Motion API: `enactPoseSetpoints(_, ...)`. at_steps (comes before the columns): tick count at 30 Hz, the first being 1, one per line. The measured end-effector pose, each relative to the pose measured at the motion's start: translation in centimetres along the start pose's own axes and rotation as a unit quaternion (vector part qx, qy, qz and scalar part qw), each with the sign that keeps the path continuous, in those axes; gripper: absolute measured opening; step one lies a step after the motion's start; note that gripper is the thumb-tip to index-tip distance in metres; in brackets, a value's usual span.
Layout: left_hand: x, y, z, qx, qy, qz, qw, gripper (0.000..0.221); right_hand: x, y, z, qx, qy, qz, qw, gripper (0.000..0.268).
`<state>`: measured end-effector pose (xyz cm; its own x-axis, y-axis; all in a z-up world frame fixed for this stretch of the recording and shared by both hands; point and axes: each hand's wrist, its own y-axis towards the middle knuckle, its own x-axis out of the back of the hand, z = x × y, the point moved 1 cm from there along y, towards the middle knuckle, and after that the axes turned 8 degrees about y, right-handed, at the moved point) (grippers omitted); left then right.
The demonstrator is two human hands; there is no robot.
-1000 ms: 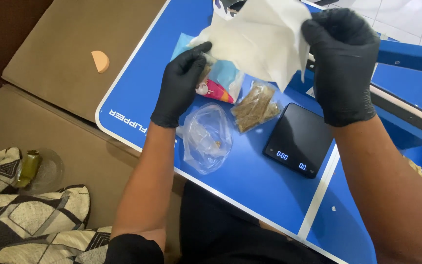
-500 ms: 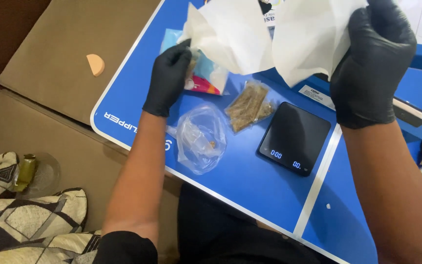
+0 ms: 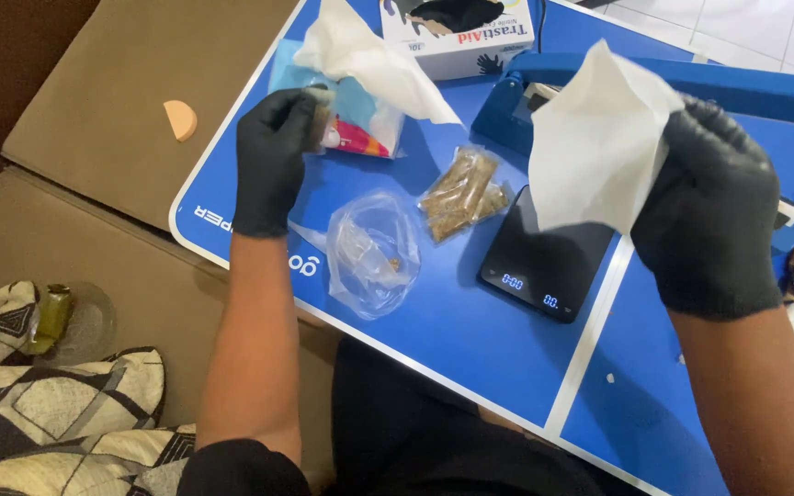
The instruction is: The person places a small food item into a plastic bag, seals it with a heat sealer, weighs the sealed bag on a digital scale, and then places it into a larger plastic bag. The person repeats this process with another item.
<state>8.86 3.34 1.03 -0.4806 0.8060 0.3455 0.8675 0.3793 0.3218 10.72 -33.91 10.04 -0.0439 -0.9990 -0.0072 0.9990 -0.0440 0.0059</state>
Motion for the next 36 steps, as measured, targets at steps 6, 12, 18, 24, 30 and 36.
enactPoseSetpoints(6, -1.4, -6.3, -8.8, 0.023, -0.113, 0.053, 0.992, 0.016, 2.3, -4.2, 0.2, -0.082, -0.022, -0.101, 0.991, 0.021)
enactPoseSetpoints(12, -10.1, -13.9, -12.9, 0.049, -0.177, 0.307, 0.934, 0.015, 6.8, -8.4, -4.9, -0.08, 0.186, -0.096, 0.975, 0.011)
enactPoseSetpoints(18, -15.9, -18.9, -13.8, 0.103, -0.173, 0.375, 0.905, 0.02, 10.0, -12.9, -5.1, -0.107, -0.057, 0.011, 0.993, 0.012)
enactPoseSetpoints(24, -19.3, -22.4, -14.1, 0.06, -0.165, 0.425, 0.888, 0.026, 13.0, -15.2, -7.2, -0.091, -0.169, 0.056, 0.98, 0.009)
enactPoseSetpoints(30, -21.5, -24.3, -14.3, 0.127, -0.079, 0.407, 0.901, 0.018, 13.7, -16.8, -8.8, -0.032, -0.283, -0.021, 0.958, 0.016)
enactPoseSetpoints(36, -22.5, -25.3, -14.4, 0.121, -0.081, 0.402, 0.904, 0.024, 14.1, -17.0, -10.3, 0.042, -0.29, -0.035, 0.955, 0.012)
